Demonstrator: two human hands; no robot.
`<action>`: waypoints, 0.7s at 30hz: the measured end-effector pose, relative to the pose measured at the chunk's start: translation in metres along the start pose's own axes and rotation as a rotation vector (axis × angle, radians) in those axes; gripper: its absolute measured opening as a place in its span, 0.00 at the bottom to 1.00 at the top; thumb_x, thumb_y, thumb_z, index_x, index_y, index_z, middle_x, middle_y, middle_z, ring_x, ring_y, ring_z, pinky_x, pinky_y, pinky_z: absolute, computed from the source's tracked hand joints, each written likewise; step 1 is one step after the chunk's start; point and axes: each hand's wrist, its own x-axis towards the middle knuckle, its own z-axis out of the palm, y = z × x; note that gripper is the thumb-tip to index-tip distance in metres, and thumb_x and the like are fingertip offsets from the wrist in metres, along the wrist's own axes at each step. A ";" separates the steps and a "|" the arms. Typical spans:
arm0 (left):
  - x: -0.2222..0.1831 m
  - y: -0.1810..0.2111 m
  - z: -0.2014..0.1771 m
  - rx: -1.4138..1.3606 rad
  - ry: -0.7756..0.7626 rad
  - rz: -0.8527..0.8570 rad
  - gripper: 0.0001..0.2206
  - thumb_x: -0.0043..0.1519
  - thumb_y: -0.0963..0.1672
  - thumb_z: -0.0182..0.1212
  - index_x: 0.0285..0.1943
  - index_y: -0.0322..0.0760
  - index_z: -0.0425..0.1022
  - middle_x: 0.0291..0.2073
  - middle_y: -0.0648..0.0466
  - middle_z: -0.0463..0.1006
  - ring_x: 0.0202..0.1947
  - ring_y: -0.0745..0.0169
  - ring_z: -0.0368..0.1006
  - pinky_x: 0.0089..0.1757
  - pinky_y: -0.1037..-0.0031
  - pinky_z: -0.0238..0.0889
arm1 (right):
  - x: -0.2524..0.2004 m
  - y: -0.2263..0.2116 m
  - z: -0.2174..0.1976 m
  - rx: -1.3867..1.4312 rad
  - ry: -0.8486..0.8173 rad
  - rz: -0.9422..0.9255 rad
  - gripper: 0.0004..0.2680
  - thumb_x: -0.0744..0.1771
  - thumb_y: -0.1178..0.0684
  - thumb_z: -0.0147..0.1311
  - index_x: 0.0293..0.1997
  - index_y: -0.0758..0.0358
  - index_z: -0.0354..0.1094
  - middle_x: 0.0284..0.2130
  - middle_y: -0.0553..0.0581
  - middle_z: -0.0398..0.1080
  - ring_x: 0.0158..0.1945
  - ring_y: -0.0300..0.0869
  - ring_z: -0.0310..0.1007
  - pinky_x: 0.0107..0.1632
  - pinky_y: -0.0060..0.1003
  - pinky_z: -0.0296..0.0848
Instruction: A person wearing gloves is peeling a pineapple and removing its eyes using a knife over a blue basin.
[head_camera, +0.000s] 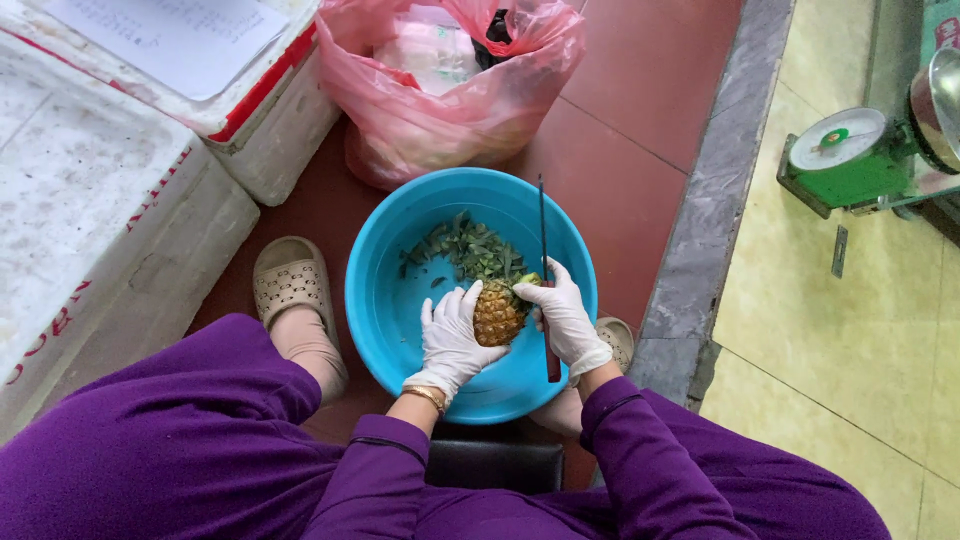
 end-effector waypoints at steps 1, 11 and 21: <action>0.000 0.002 -0.004 0.005 -0.011 0.001 0.57 0.42 0.62 0.74 0.81 0.61 0.43 0.71 0.54 0.59 0.75 0.53 0.51 0.70 0.41 0.29 | -0.002 -0.002 0.002 0.013 0.025 -0.017 0.32 0.61 0.59 0.67 0.73 0.62 0.53 0.40 0.61 0.63 0.18 0.39 0.63 0.15 0.30 0.58; 0.003 -0.020 -0.018 -0.635 -0.060 -0.625 0.46 0.56 0.50 0.62 0.82 0.70 0.34 0.60 0.51 0.73 0.63 0.42 0.70 0.62 0.48 0.65 | 0.009 0.024 0.034 -0.213 0.086 -0.210 0.36 0.57 0.58 0.73 0.73 0.44 0.60 0.40 0.54 0.69 0.43 0.40 0.69 0.46 0.34 0.69; 0.001 -0.027 -0.056 -1.747 -0.457 -1.184 0.42 0.53 0.55 0.70 0.71 0.29 0.56 0.62 0.27 0.59 0.64 0.28 0.63 0.57 0.40 0.64 | -0.011 0.044 0.015 -0.097 -0.186 -0.062 0.29 0.62 0.49 0.68 0.72 0.55 0.60 0.45 0.68 0.74 0.33 0.43 0.66 0.35 0.36 0.65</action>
